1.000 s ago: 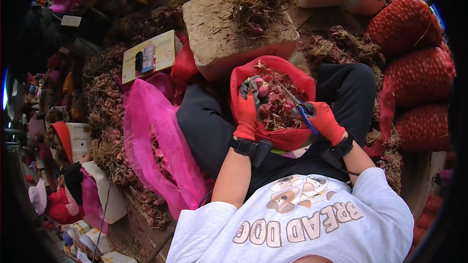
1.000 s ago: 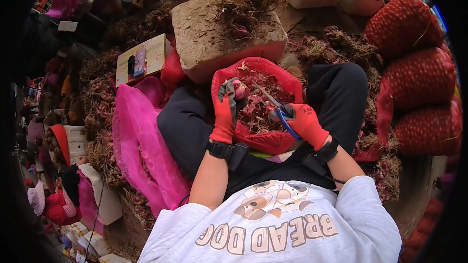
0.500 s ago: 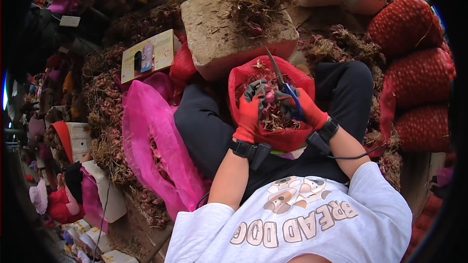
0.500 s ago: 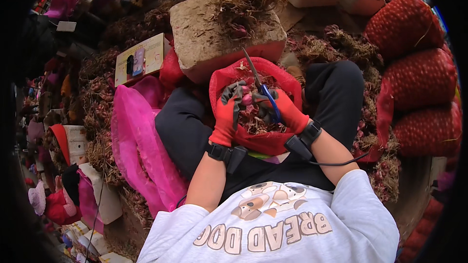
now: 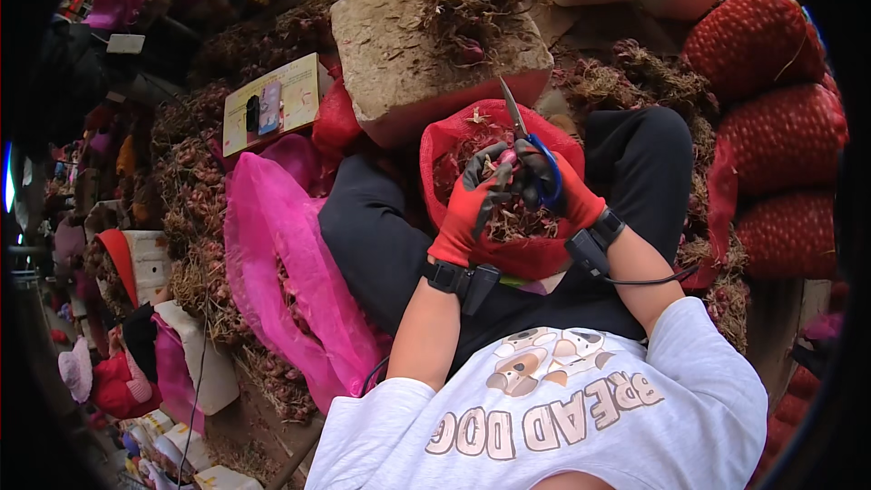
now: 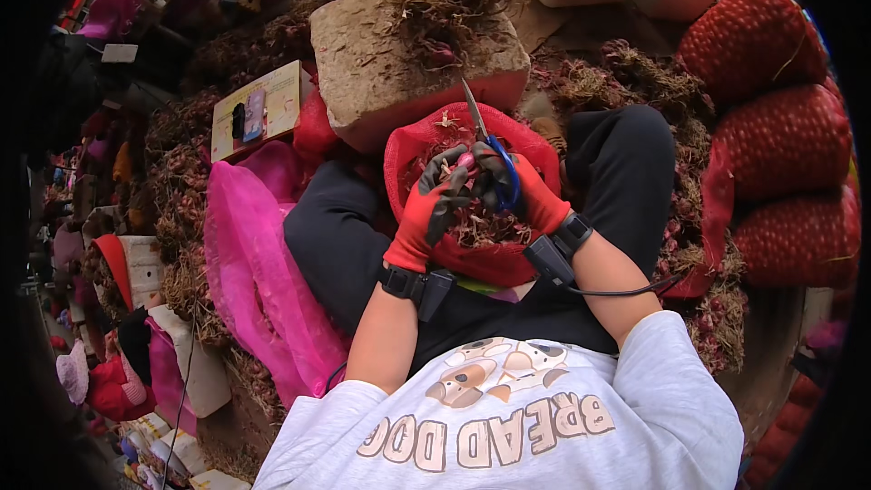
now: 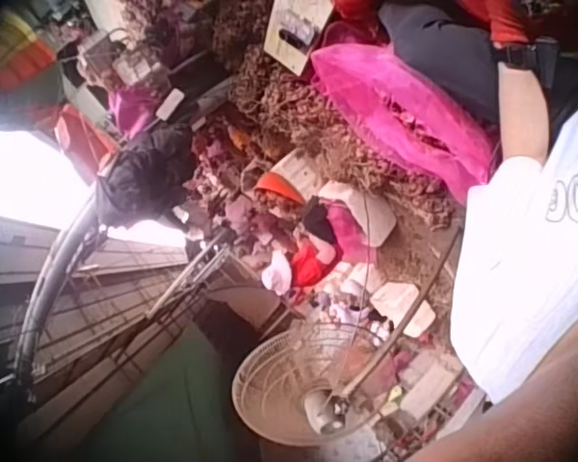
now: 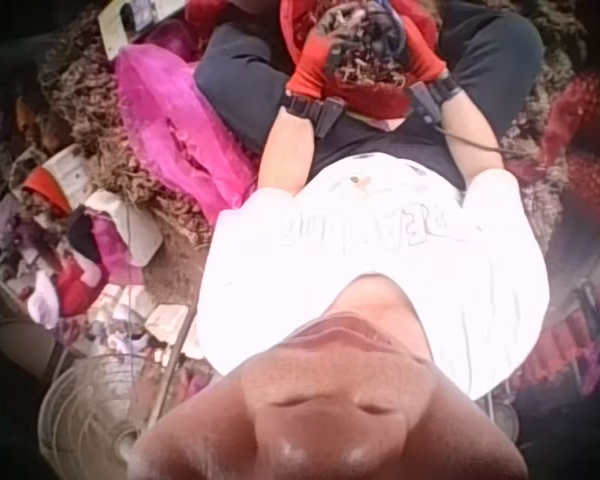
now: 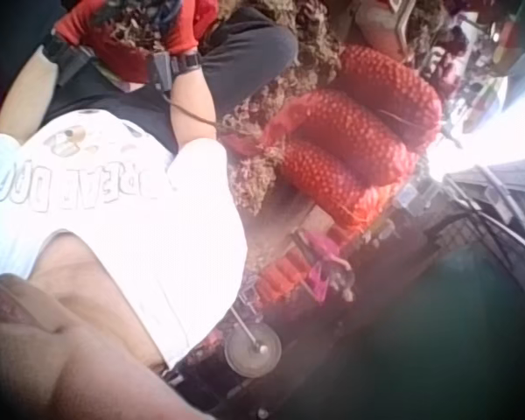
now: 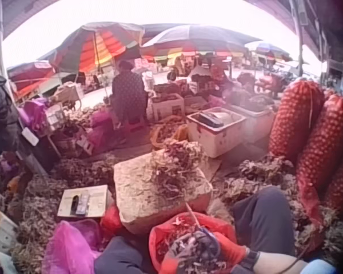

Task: Trimming the tops and roots of red onions using scissors and sorting them into mesh bags.

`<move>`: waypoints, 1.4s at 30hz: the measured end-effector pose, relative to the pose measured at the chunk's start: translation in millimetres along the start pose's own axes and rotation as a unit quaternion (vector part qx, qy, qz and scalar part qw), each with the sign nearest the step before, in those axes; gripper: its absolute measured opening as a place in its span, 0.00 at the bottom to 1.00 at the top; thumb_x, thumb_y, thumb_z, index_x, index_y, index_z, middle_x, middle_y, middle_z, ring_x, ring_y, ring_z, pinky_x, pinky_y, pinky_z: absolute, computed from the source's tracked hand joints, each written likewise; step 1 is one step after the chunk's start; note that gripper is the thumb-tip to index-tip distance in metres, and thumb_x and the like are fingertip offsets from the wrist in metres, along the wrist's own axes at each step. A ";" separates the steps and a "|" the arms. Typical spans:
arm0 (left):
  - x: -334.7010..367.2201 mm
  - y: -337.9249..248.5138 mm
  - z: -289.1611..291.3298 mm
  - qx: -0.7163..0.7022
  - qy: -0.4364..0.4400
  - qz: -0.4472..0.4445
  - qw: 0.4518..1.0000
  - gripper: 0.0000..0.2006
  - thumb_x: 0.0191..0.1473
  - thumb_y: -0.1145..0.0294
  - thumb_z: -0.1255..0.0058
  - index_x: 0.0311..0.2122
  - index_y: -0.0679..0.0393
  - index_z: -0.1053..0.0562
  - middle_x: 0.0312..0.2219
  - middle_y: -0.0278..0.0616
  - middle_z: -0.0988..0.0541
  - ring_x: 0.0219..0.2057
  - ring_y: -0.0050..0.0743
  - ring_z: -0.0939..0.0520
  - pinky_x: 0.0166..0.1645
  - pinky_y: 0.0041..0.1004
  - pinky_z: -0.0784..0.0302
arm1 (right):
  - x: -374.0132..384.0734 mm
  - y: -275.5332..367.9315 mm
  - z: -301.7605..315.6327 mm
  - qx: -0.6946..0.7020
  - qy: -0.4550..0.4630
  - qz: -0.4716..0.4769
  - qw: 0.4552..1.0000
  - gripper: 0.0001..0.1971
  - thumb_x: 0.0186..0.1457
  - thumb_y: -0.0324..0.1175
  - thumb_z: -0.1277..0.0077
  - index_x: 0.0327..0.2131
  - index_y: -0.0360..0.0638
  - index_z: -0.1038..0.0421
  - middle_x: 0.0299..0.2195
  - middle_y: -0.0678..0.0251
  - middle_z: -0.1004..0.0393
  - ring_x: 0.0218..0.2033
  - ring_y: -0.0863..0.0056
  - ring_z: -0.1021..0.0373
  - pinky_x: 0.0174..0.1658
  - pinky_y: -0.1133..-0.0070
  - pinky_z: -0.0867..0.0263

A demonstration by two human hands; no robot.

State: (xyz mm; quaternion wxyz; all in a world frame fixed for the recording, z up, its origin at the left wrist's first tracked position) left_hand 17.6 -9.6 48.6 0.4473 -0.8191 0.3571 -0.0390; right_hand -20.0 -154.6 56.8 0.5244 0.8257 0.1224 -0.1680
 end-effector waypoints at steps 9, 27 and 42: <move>10.6 27.7 43.6 0.033 -0.125 -0.012 0.992 0.09 0.53 0.75 0.52 0.40 0.61 0.28 0.30 0.34 0.23 0.27 0.19 0.23 0.30 0.20 0.26 | -3.9 9.5 -25.1 -0.140 0.006 0.110 0.984 0.12 0.51 0.32 0.46 0.39 0.36 0.30 0.33 0.68 0.26 0.33 0.86 0.31 0.37 0.84 0.33; -10.6 -4.2 9.5 0.044 -0.052 0.095 0.993 0.05 0.52 0.70 0.50 0.31 0.59 0.28 0.24 0.35 0.24 0.23 0.17 0.24 0.27 0.18 0.31 | -1.3 10.2 -10.5 -0.272 0.044 0.152 0.949 0.12 0.47 0.28 0.44 0.37 0.36 0.28 0.31 0.65 0.24 0.31 0.80 0.28 0.37 0.81 0.33; 10.5 3.6 8.6 -0.188 0.088 0.025 0.978 0.13 0.56 0.71 0.53 0.45 0.63 0.33 0.30 0.34 0.28 0.29 0.14 0.27 0.31 0.17 0.31 | 12.1 -2.9 20.5 0.111 0.017 0.096 0.989 0.14 0.54 0.35 0.52 0.43 0.40 0.33 0.31 0.69 0.28 0.27 0.80 0.28 0.29 0.83 0.30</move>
Point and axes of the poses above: each hand's wrist, its own x-axis towards the middle knuckle, its own z-axis out of the back of the hand, y = z × x, the point moved 3 cm from there along x, towards the middle knuckle
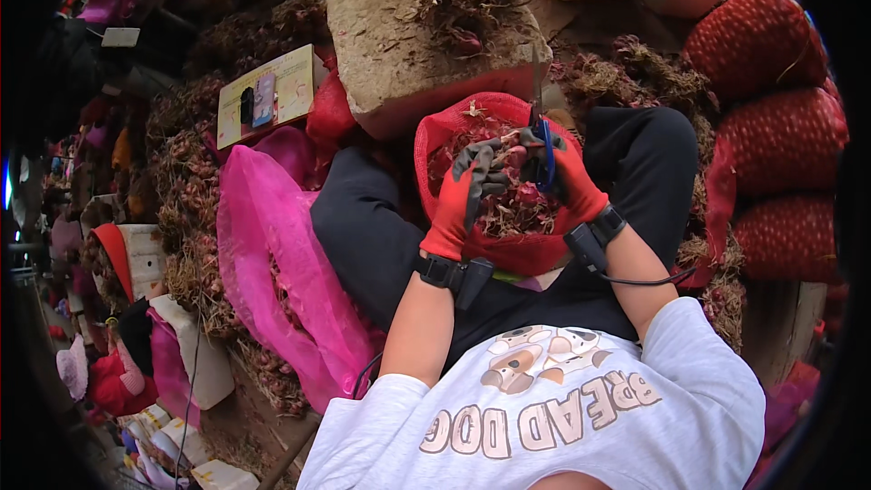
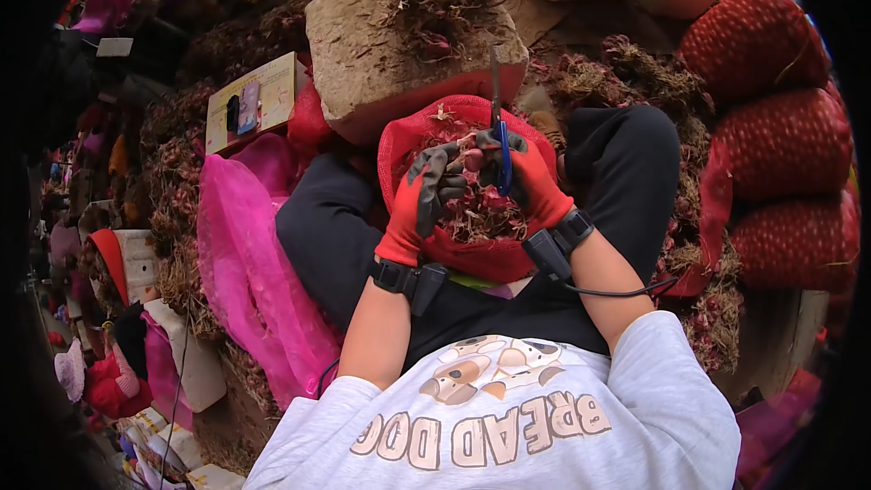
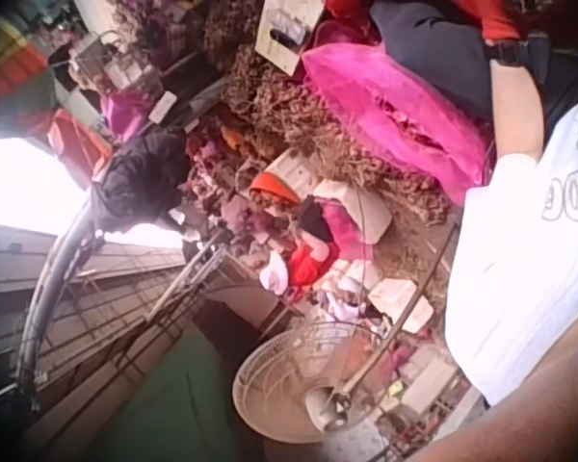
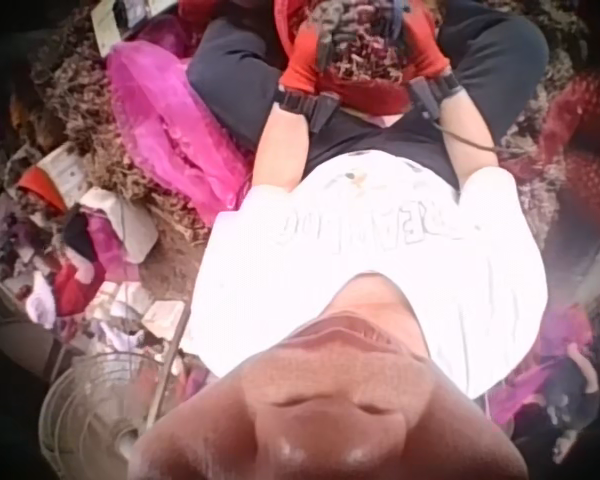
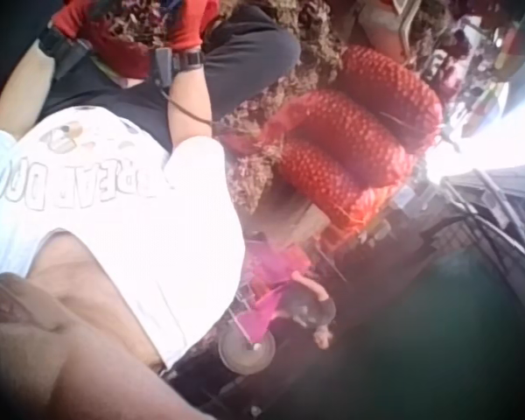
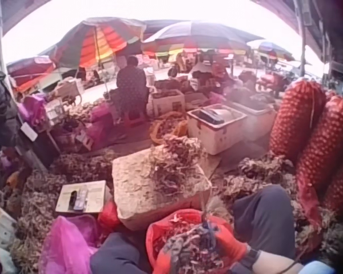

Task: Trimming the tops and roots of red onions using scissors and sorting them into mesh bags.

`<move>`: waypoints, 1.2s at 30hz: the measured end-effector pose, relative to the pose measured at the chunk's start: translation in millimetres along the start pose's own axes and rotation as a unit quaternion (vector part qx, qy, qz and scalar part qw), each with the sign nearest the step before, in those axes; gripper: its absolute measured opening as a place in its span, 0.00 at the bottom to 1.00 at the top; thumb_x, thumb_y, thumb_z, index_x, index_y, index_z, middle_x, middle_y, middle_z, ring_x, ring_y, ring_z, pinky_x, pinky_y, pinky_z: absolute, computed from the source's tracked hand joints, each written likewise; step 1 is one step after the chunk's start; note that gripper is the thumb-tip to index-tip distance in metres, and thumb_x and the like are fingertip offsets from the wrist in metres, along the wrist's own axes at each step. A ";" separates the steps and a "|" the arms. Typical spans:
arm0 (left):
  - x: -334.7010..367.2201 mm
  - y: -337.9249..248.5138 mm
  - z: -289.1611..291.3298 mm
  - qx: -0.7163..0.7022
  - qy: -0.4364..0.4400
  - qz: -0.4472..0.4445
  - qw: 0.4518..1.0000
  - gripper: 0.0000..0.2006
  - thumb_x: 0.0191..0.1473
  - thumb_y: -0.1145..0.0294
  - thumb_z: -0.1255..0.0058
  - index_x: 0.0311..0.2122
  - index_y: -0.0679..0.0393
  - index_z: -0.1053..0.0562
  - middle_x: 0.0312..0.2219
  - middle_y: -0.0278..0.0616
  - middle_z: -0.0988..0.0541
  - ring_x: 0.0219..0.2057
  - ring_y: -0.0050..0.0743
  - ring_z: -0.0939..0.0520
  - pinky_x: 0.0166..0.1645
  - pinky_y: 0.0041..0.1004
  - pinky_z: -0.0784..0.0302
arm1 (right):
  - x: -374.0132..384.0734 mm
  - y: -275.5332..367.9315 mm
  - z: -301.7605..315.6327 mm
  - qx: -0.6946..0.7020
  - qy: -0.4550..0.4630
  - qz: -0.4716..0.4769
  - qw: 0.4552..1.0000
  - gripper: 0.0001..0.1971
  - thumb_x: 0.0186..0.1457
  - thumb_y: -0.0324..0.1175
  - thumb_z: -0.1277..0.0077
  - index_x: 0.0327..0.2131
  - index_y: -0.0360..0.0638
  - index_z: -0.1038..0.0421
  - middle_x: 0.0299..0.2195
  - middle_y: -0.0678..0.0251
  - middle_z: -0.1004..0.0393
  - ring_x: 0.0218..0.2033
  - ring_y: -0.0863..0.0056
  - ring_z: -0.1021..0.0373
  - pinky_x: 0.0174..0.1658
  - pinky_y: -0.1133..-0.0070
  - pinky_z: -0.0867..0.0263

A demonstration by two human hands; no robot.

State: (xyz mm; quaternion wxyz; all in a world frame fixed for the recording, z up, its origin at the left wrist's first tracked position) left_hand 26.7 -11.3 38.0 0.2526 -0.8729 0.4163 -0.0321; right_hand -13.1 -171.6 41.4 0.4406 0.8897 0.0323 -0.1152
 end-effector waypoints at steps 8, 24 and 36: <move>-0.2 18.6 21.9 0.312 -0.133 -0.089 0.937 0.12 0.50 0.80 0.49 0.41 0.65 0.29 0.32 0.35 0.23 0.32 0.16 0.23 0.36 0.17 0.27 | -10.4 -22.1 10.7 0.031 -0.053 -0.113 0.992 0.15 0.53 0.38 0.50 0.42 0.41 0.32 0.30 0.68 0.26 0.25 0.80 0.28 0.25 0.84 0.32; -9.6 -13.7 -10.5 0.608 -0.137 -0.230 0.747 0.15 0.42 0.72 0.42 0.38 0.61 0.28 0.38 0.42 0.26 0.39 0.34 0.24 0.43 0.29 0.28 | -6.0 -12.7 -2.6 -0.089 -0.038 -0.109 0.989 0.14 0.47 0.34 0.45 0.37 0.40 0.31 0.24 0.71 0.27 0.20 0.83 0.31 0.23 0.85 0.33; -14.5 -3.6 -7.2 0.773 -0.071 -0.079 0.626 0.18 0.35 0.70 0.41 0.38 0.54 0.27 0.33 0.44 0.26 0.36 0.48 0.25 0.41 0.37 0.29 | -13.3 -14.2 -6.6 -0.252 -0.058 -0.084 0.962 0.08 0.45 0.33 0.44 0.27 0.39 0.28 0.21 0.73 0.29 0.19 0.88 0.35 0.20 0.86 0.41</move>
Point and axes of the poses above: each hand's wrist, its own x-axis towards the middle knuckle, its own z-axis out of the back of the hand, y = z × x, the point moved 3 cm from there along x, towards the middle knuckle
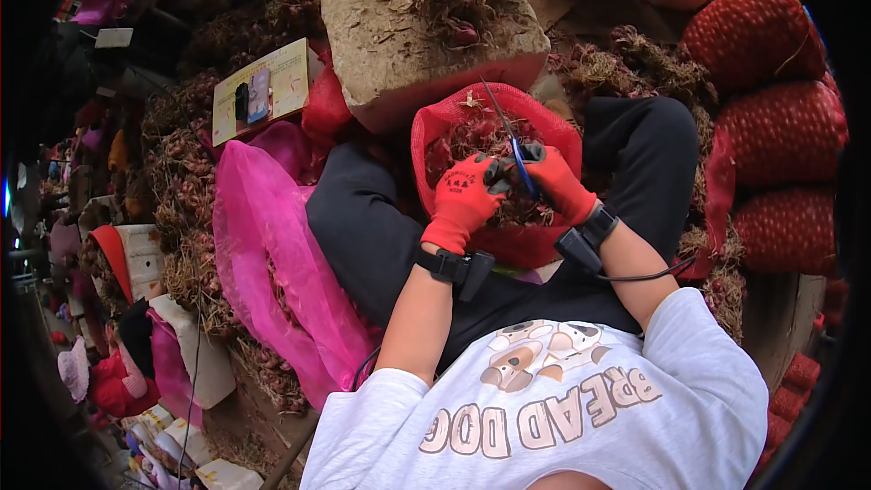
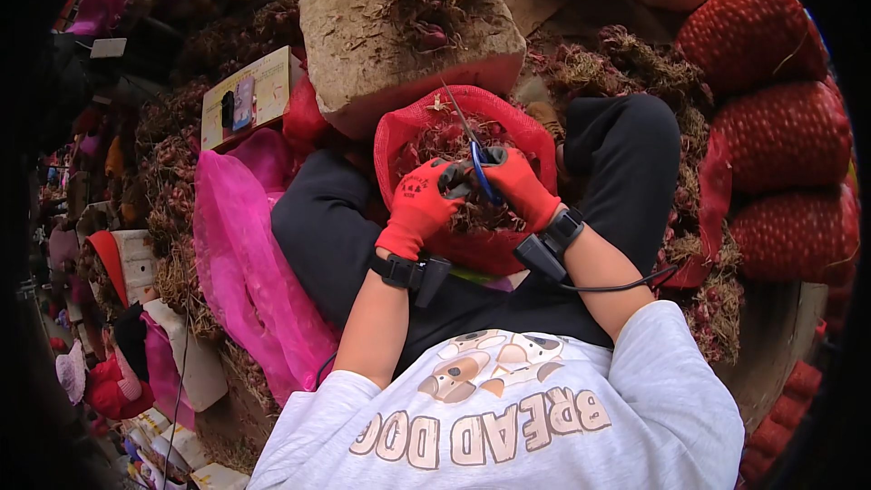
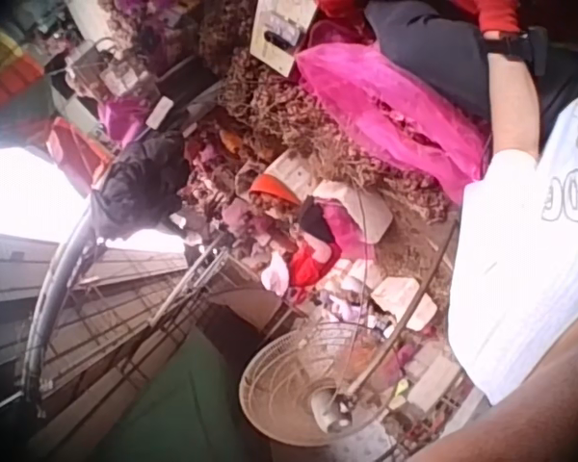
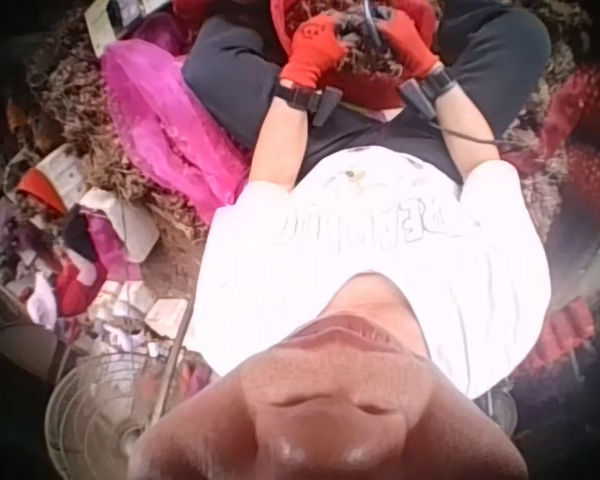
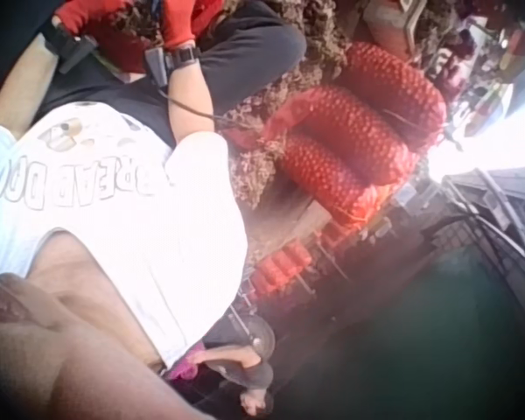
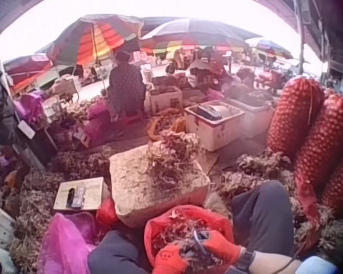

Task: Trimming the tops and roots of red onions using scissors and sorting them into mesh bags.

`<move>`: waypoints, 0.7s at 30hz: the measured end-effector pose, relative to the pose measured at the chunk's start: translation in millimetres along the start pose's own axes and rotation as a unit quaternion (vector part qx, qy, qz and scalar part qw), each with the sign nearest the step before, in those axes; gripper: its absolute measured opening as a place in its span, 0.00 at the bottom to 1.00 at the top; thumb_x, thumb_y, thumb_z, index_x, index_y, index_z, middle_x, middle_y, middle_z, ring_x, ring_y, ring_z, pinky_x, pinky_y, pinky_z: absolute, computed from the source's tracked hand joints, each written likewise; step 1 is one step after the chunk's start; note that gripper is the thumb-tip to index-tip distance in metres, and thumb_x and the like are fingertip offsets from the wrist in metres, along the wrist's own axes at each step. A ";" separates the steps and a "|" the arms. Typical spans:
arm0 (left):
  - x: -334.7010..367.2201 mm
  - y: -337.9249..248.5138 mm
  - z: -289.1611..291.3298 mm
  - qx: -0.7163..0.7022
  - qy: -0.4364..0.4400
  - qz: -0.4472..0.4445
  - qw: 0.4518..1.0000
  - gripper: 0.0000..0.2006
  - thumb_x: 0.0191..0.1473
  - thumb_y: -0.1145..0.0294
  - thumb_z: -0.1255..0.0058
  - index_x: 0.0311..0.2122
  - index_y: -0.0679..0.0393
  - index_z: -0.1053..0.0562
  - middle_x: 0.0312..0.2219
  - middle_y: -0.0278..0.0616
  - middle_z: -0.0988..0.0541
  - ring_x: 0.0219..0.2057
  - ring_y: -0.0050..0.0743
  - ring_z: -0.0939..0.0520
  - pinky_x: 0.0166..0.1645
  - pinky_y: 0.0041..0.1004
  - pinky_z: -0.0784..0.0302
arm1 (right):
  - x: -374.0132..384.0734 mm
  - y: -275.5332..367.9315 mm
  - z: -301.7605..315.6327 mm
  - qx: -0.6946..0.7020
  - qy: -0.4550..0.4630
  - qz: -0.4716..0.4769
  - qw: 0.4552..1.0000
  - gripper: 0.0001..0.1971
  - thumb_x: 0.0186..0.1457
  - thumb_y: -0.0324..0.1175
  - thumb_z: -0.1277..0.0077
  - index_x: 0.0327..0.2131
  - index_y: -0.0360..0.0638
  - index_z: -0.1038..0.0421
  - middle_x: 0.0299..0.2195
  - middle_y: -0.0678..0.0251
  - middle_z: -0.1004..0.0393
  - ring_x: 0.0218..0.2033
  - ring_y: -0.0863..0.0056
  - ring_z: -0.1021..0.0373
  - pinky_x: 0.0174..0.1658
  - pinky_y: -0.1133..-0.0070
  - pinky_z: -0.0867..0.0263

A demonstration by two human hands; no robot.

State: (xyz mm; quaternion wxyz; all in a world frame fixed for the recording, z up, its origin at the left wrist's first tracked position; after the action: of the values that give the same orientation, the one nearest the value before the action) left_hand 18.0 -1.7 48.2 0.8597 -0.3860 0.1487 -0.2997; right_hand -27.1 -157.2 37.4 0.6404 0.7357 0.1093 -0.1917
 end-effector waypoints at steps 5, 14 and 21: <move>-1.6 -7.2 0.9 0.043 0.021 0.023 0.999 0.17 0.38 0.69 0.43 0.39 0.51 0.26 0.32 0.45 0.25 0.36 0.48 0.24 0.41 0.37 0.29 | -2.7 2.6 1.2 -0.063 0.008 -0.010 0.998 0.10 0.46 0.33 0.45 0.31 0.38 0.27 0.23 0.72 0.28 0.22 0.87 0.34 0.24 0.88 0.38; 2.9 43.7 -68.8 -0.497 0.038 0.191 0.846 0.10 0.51 0.75 0.54 0.38 0.65 0.27 0.30 0.39 0.22 0.31 0.26 0.21 0.37 0.24 0.26 | 10.1 15.4 -9.9 0.250 0.097 0.043 0.962 0.11 0.49 0.29 0.48 0.37 0.37 0.33 0.30 0.70 0.30 0.31 0.82 0.32 0.34 0.82 0.33; 9.6 70.2 -44.6 -0.544 -0.053 0.236 0.803 0.09 0.52 0.76 0.53 0.40 0.63 0.28 0.30 0.36 0.22 0.30 0.22 0.22 0.36 0.19 0.26 | 21.3 7.5 14.2 0.297 0.095 0.076 0.947 0.19 0.50 0.35 0.51 0.44 0.35 0.37 0.33 0.66 0.30 0.34 0.77 0.31 0.38 0.80 0.31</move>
State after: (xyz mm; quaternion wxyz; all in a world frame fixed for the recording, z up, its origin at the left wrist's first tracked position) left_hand 31.8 3.3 -34.1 0.5591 -0.7588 0.3281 0.0634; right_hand -6.9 -174.1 33.6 0.3917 0.9137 0.0516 -0.0952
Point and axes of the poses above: each hand's wrist, its own x-axis towards the middle knuckle, its own z-axis out of the back of the hand, y = z × x, the point moved 3 cm from there along x, towards the middle knuckle
